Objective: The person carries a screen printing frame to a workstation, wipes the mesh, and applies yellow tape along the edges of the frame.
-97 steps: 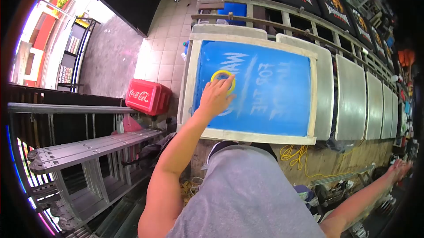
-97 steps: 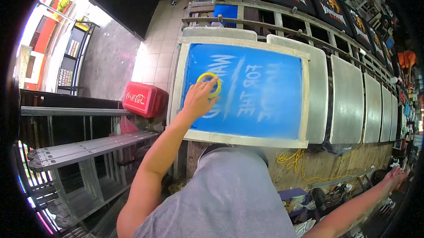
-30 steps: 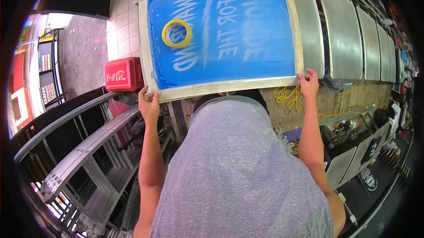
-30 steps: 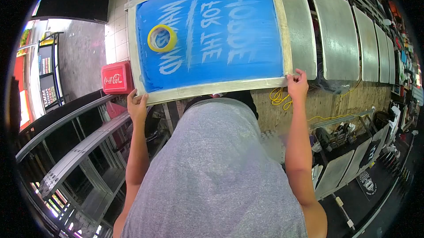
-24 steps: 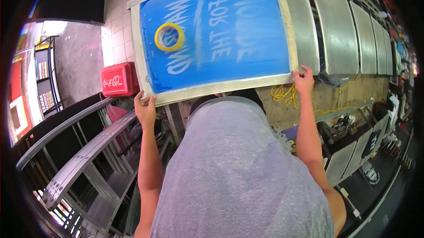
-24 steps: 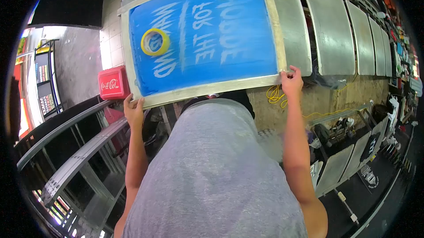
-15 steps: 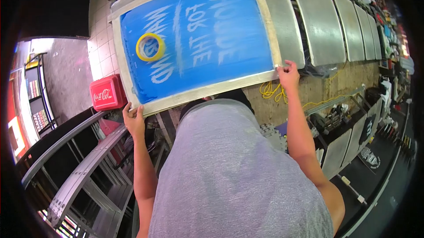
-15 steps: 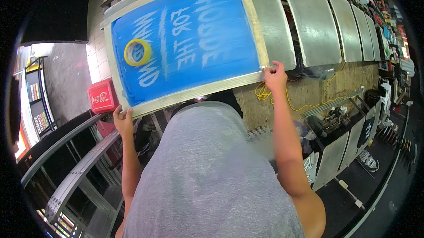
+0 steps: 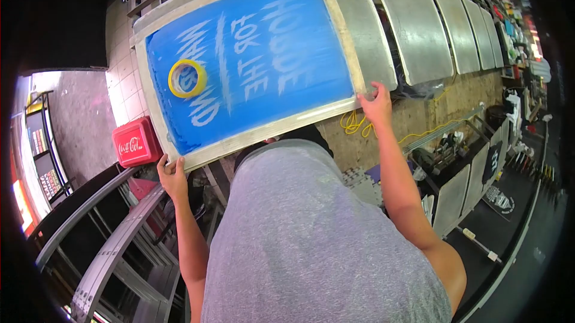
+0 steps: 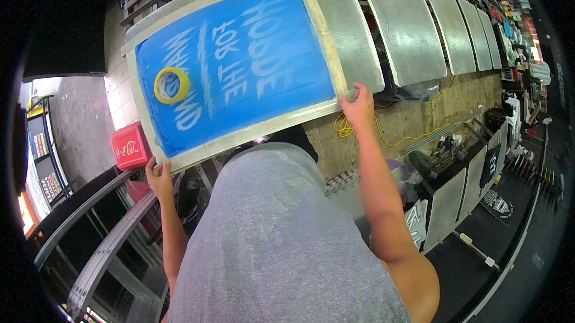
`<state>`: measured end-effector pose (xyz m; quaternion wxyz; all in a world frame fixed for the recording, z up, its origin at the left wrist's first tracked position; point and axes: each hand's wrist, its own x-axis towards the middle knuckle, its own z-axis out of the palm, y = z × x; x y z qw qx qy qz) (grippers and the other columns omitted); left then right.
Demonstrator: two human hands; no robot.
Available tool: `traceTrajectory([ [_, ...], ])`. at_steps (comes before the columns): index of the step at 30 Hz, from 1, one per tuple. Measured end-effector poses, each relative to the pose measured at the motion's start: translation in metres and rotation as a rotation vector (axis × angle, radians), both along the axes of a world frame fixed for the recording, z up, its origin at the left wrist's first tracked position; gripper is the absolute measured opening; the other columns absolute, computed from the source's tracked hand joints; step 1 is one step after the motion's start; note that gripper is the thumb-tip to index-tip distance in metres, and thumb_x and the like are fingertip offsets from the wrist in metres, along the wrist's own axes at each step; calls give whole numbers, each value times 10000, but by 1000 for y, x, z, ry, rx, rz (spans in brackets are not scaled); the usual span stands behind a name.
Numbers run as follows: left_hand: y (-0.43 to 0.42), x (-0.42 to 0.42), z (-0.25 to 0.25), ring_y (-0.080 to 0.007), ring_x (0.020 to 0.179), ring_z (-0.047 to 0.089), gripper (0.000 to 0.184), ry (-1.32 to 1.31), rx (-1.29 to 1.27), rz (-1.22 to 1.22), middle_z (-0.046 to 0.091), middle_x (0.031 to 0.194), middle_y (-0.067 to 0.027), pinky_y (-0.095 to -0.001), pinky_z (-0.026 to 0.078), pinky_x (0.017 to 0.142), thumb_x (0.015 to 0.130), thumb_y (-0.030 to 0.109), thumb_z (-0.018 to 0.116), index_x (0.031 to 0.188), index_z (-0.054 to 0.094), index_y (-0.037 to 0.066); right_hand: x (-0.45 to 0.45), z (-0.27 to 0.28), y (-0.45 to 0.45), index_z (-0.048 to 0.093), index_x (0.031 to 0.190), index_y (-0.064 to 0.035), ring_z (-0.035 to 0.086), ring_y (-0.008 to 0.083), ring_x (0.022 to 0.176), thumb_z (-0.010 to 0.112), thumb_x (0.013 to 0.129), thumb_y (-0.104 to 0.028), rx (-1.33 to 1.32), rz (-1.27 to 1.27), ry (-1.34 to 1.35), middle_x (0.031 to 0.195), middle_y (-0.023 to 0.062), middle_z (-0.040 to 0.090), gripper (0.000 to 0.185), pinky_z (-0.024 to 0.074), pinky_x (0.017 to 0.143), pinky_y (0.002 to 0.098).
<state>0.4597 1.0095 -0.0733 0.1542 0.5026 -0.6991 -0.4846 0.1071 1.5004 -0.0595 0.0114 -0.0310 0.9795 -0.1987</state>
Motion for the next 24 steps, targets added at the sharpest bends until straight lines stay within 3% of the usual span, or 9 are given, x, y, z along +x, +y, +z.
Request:
traceTrajectory([
  [2,0,0,1,-157,866,662,559,-16,15,4,720,929,-132,-267,483,794,859,140,784,1320,503,-5,1,4,13,578,1228,-35,596,325,1016,828,723,-252,-27,-10,-58,1059,151,587,604,493,881,410],
  [6,3,-2,3,-138,821,645,551,1,-8,9,716,920,-120,-255,476,747,862,140,785,1317,509,-2,3,1,36,587,1238,-37,582,332,1060,831,735,-284,-7,47,-127,1147,167,574,611,480,929,426],
  [9,2,-1,1,-117,777,623,544,26,-25,4,704,890,-98,-243,464,703,864,141,784,1315,514,1,5,-4,27,595,1236,-27,561,343,1116,839,754,-367,-203,-41,-155,1194,184,565,639,453,982,435],
  [13,7,-8,11,-101,741,602,541,-2,-12,22,682,848,-73,-233,448,671,867,145,783,1316,517,2,11,-23,2,609,1203,-16,542,386,1130,796,797,-501,-151,76,91,1204,200,560,659,435,989,469],
  [18,1,-2,2,-105,762,612,546,3,-11,8,684,851,-74,-233,450,681,866,143,782,1321,516,1,-2,-64,14,635,1136,-39,542,407,1082,665,933,-337,-202,-2,171,1133,198,586,362,437,929,502],
  [22,-3,2,-4,-116,794,628,555,10,9,7,699,880,-88,-242,462,714,860,142,786,1322,515,-4,-16,-59,10,639,1099,-48,548,404,1043,624,946,-251,-126,-64,125,1108,190,597,255,439,899,512],
  [24,-1,0,-3,-123,803,635,557,7,-5,17,705,892,-97,-246,468,728,858,142,787,1320,515,-7,-14,-29,-43,647,1047,-57,557,395,1010,623,917,-191,-5,-173,395,1083,186,610,188,444,871,511],
])
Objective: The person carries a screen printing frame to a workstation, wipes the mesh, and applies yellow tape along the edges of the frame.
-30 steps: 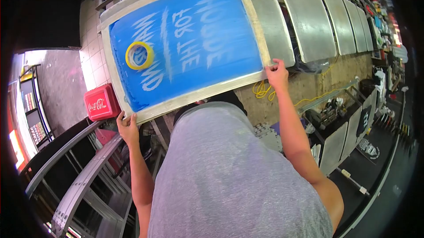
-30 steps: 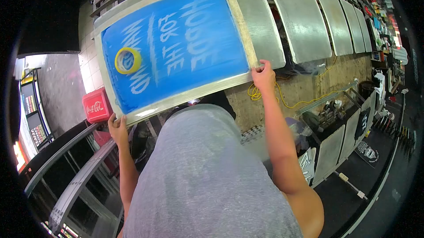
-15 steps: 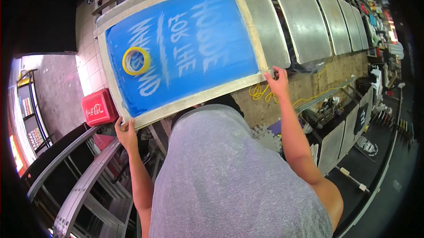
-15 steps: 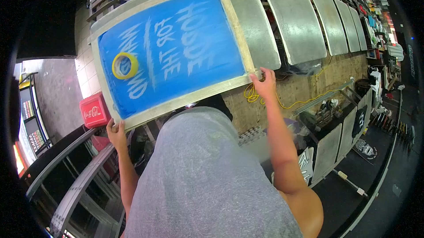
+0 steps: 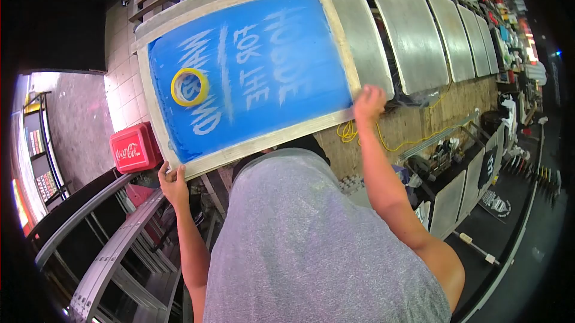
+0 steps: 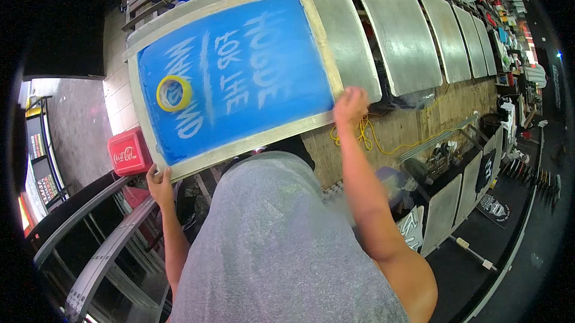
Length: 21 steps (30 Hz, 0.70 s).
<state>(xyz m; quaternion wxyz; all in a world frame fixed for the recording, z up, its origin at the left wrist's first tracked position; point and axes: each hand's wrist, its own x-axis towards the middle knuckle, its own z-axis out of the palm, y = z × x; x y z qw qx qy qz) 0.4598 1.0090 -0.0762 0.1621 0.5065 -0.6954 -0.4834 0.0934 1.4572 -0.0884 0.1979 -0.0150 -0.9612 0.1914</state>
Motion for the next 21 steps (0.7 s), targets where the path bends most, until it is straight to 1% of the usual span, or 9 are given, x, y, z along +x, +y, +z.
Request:
traceTrajectory([
  [1,0,-1,1,-130,813,642,559,-8,-13,0,711,905,-107,-251,474,742,856,143,789,1319,514,-9,-4,-2,-27,640,1011,-55,568,386,1019,640,872,-151,-98,303,262,1081,182,620,169,439,901,506],
  [3,-1,2,-2,-136,823,649,560,11,-12,-3,713,908,-114,-256,481,755,853,139,791,1316,514,-11,17,33,-120,620,1082,-62,558,357,1117,677,821,-142,-229,456,84,1108,165,622,279,398,991,502],
  [7,-2,3,-6,-146,826,658,558,55,-49,-7,714,902,-127,-268,499,767,843,123,799,1305,517,-12,68,69,-266,570,1213,-45,533,358,1193,722,809,-206,-413,1078,1,1219,163,586,461,367,1040,520],
  [11,-1,1,-1,-133,802,656,553,44,-27,7,722,881,-112,-261,502,747,841,109,800,1298,515,-12,100,70,-333,542,1247,-26,522,363,1216,725,802,-216,-266,1177,-12,1251,149,560,517,340,1065,571],
  [14,2,-3,5,-130,802,658,544,41,12,21,726,877,-112,-256,497,756,846,100,791,1300,513,-10,105,54,-356,578,1178,-13,540,368,1181,715,799,-218,-98,1144,18,1144,162,604,452,300,1082,633],
  [16,2,-3,3,-132,807,661,550,67,7,16,726,880,-115,-255,497,757,846,97,791,1305,508,-11,98,27,-368,622,1116,-63,544,332,1139,717,818,-247,212,1141,-22,1058,124,640,362,262,1075,669],
  [17,2,-2,1,-134,813,664,557,84,-1,24,726,882,-117,-253,496,757,846,93,791,1310,502,-13,95,31,-365,622,1116,-63,544,332,1139,717,818,-247,230,1114,-28,1058,124,640,362,262,1075,669],
  [19,-4,5,-12,-132,817,662,571,56,-20,4,722,894,-119,-249,493,750,848,93,793,1321,491,-13,88,52,-353,664,956,-80,581,345,1102,684,827,-255,-33,1180,-120,909,100,655,218,263,1077,689],
  [21,-3,4,-9,-124,799,652,564,70,-4,3,713,886,-108,-245,487,740,850,95,792,1318,494,-12,82,76,-316,682,950,-101,583,301,1117,684,836,-278,-109,1126,-130,905,71,662,210,247,1063,707],
])
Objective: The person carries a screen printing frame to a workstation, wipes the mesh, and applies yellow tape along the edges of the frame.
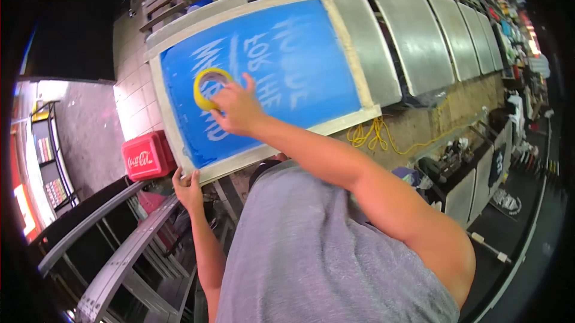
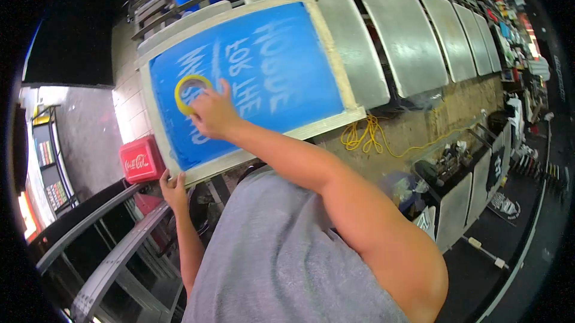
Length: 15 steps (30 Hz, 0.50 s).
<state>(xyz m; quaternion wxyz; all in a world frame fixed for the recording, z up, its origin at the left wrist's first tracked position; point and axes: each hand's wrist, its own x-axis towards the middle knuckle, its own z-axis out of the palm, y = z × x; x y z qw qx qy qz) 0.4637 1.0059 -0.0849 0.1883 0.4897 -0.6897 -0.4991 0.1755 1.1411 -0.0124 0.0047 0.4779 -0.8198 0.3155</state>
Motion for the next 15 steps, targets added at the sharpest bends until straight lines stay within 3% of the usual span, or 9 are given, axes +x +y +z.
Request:
traceTrajectory([
  [2,-2,1,0,-110,784,637,566,-25,1,-12,700,871,-90,-236,478,722,851,96,793,1320,495,-10,-12,23,61,699,1028,-92,621,246,1035,735,829,-302,-88,-268,-113,976,92,691,292,376,1039,580],
  [4,0,-2,5,-98,769,625,581,-44,-15,-16,693,867,-83,-224,468,699,852,105,794,1336,491,-4,-37,39,136,708,1076,-71,658,208,956,750,843,-337,-193,-493,-646,1000,99,710,356,496,920,421],
  [5,0,-2,5,-99,767,625,585,-40,-10,-18,694,869,-84,-224,469,700,851,108,796,1338,491,-2,-45,33,179,707,1095,-42,660,162,883,748,869,-317,-283,-626,-760,991,93,715,358,527,797,314],
  [6,-1,-1,5,-101,765,624,589,-37,-8,-20,694,872,-86,-225,469,700,850,111,798,1340,491,0,-54,29,222,694,1129,-43,637,141,852,718,891,-270,-245,-769,-673,970,56,711,329,524,772,332],
  [7,-2,-1,3,-99,761,622,595,-42,3,-11,694,871,-84,-226,470,698,848,113,801,1343,491,4,-59,12,261,690,1128,-23,665,195,833,719,888,-265,-314,-886,-602,962,98,718,342,531,757,342],
  [9,-2,-2,1,-97,761,620,593,-34,16,-9,695,870,-84,-226,469,699,848,116,802,1342,493,5,-62,-17,328,685,1082,-26,671,270,922,726,875,-259,-141,-1072,-362,968,119,698,315,518,814,412],
  [10,-3,-1,1,-96,761,618,590,-28,23,-4,695,868,-83,-225,468,701,849,118,802,1340,495,6,-56,-14,334,685,1082,-26,671,270,922,726,875,-259,-138,-1071,-364,968,119,698,315,518,814,412],
  [12,-5,2,0,-96,764,614,593,-36,54,4,696,870,-80,-226,467,709,849,128,804,1342,497,8,-38,-2,337,677,1017,-61,630,314,1030,720,858,-260,153,-910,-79,1003,115,668,258,447,919,498],
  [15,-4,-4,6,-96,764,609,601,-85,11,2,699,877,-75,-225,465,701,848,141,806,1347,497,11,-15,-2,304,663,958,-103,586,293,1074,710,847,-275,185,-719,-32,1002,80,637,210,360,973,540],
])
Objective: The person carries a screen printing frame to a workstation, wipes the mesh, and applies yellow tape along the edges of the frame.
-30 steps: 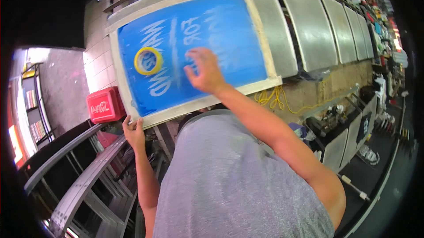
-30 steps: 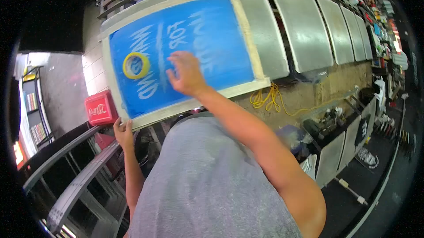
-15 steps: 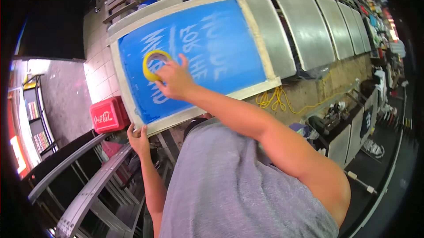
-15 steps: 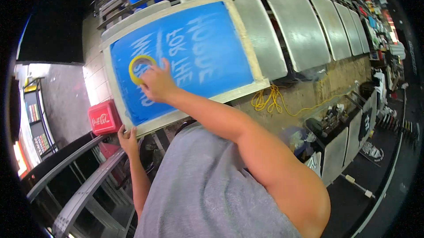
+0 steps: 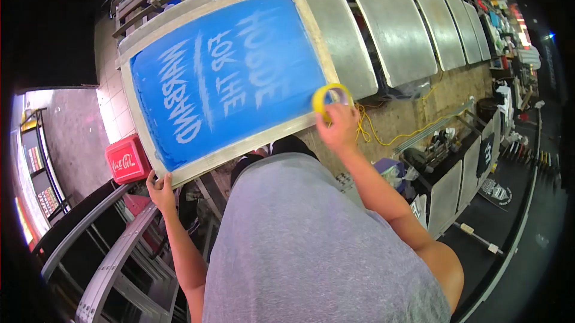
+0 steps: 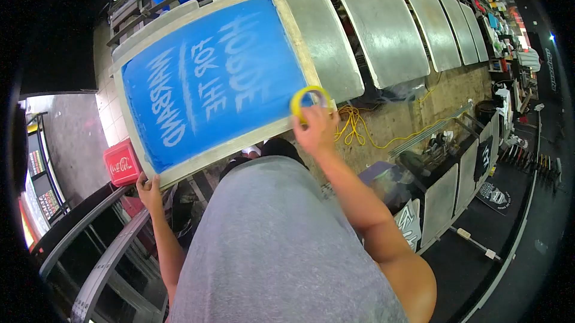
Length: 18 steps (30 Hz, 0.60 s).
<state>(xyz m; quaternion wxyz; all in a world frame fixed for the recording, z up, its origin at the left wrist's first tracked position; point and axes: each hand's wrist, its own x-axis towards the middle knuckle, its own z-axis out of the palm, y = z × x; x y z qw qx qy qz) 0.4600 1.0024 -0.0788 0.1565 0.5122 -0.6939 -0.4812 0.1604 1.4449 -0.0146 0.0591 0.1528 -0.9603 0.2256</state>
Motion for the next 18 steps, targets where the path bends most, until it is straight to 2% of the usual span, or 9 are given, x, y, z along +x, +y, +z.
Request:
traceTrajectory([
  [2,2,-4,7,-98,769,608,616,-35,7,-3,701,893,-80,-225,463,705,848,148,806,1360,490,12,10,-3,-11,656,946,-122,586,286,1031,700,843,-295,126,197,-19,979,61,628,206,346,955,539],
  [3,3,-3,10,-99,772,608,624,-50,11,-2,702,901,-82,-225,462,707,849,151,807,1366,487,13,11,-7,-3,656,946,-122,586,286,1031,700,843,-295,124,198,-25,979,61,628,206,346,955,539],
  [8,1,-1,8,-109,812,616,643,-34,18,-15,705,933,-85,-237,467,734,853,139,798,1391,465,22,-42,-38,71,639,952,-131,597,278,1009,695,846,-301,180,-69,177,983,48,625,207,381,886,530],
  [11,4,-8,18,-130,859,640,630,-86,20,-9,716,967,-112,-256,485,776,859,125,786,1389,463,15,-67,-38,97,638,955,-122,595,284,1010,709,840,-268,141,-9,121,988,44,631,199,390,889,514],
  [13,0,-3,10,-181,960,678,659,-13,60,-15,718,1052,-166,-294,517,863,859,117,781,1403,427,0,-62,-22,84,639,957,-119,594,287,1010,718,834,-255,107,39,114,987,43,632,200,390,895,508],
  [15,-2,1,4,-186,974,679,661,50,60,-23,711,1075,-181,-296,526,858,858,114,781,1397,419,-6,-50,-12,59,639,959,-116,592,290,1010,727,827,-242,54,106,99,986,42,633,203,391,902,502],
  [18,-1,0,5,-181,932,689,650,39,33,-8,726,1012,-178,-287,533,835,852,100,782,1385,427,-10,-24,-13,26,641,955,-120,590,296,1015,726,828,-242,48,218,24,976,47,627,196,378,926,514],
])
